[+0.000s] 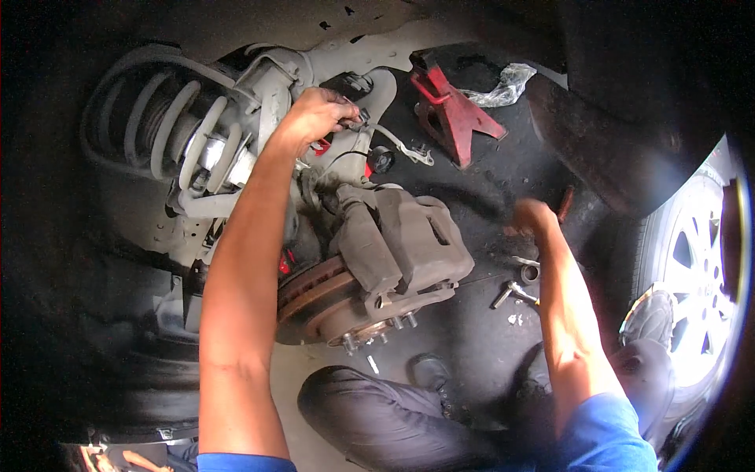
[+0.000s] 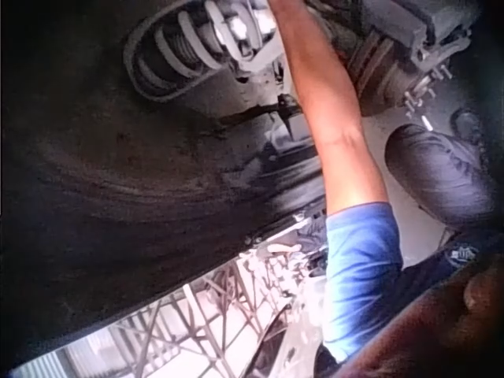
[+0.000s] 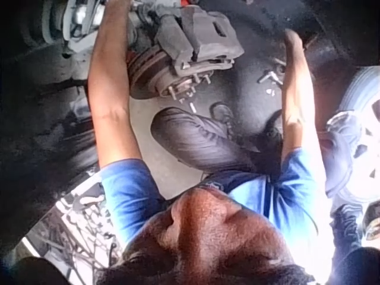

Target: The recorder is working on a vehicle's brake assembly, manipulating a wire clip with pliers.

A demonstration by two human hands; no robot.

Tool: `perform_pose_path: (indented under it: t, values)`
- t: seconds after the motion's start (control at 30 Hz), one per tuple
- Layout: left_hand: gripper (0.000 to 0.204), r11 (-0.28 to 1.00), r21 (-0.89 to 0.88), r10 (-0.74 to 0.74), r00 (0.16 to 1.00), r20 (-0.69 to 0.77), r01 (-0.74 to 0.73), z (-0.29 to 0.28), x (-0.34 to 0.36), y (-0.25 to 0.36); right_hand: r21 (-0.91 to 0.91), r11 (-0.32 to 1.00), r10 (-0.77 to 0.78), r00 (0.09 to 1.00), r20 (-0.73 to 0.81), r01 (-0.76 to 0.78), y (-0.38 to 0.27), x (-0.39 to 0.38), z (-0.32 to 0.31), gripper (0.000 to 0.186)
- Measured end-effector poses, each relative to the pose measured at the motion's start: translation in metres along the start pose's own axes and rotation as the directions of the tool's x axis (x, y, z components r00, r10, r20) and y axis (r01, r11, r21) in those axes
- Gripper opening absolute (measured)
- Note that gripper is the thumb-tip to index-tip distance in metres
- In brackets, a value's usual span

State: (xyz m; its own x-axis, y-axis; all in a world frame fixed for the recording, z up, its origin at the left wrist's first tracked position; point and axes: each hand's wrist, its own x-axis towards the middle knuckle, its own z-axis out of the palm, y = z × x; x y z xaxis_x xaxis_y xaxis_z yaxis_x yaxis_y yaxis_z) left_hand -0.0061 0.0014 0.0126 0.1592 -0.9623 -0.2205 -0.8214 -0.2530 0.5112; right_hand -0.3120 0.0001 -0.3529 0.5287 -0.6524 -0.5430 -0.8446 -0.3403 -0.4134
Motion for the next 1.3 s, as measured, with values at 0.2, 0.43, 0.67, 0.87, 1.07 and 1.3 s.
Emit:
perform_pose_path:
  t: [0.2,0.43,0.67,0.87,1.07,1.3]
  values:
    - [0.028,0.997,0.059,0.057,0.998,0.038,-0.06,0.002,-0.002,0.004,0.578,0.308,-0.125,0.635,-0.763,0.756,-0.148,0.012,-0.131,0.07]
    - [0.025,0.998,0.026,0.065,0.998,0.0,-0.065,0.006,0.003,-0.003,0.721,-0.126,-0.243,0.683,-0.689,0.682,-0.206,-0.016,-0.169,0.034]
    - [0.025,0.99,0.088,0.105,0.993,0.045,-0.108,0.004,0.002,0.0,0.696,-0.148,-0.228,0.661,-0.715,0.702,-0.215,-0.005,-0.167,0.026]
    - [0.026,0.995,0.052,0.087,0.996,-0.001,-0.087,0.007,0.0,0.002,0.698,-0.051,-0.241,0.669,-0.703,0.714,-0.214,-0.011,-0.171,0.025]
    - [0.023,0.982,0.113,0.16,0.986,-0.045,-0.154,0.006,0.002,-0.004,0.761,-0.12,-0.213,0.732,-0.647,0.638,-0.221,-0.013,-0.17,0.02]
    - [0.019,0.977,0.122,0.184,0.982,-0.044,-0.177,0.008,0.004,-0.004,0.804,-0.287,-0.13,0.81,-0.572,0.521,-0.227,-0.017,-0.171,0.017]
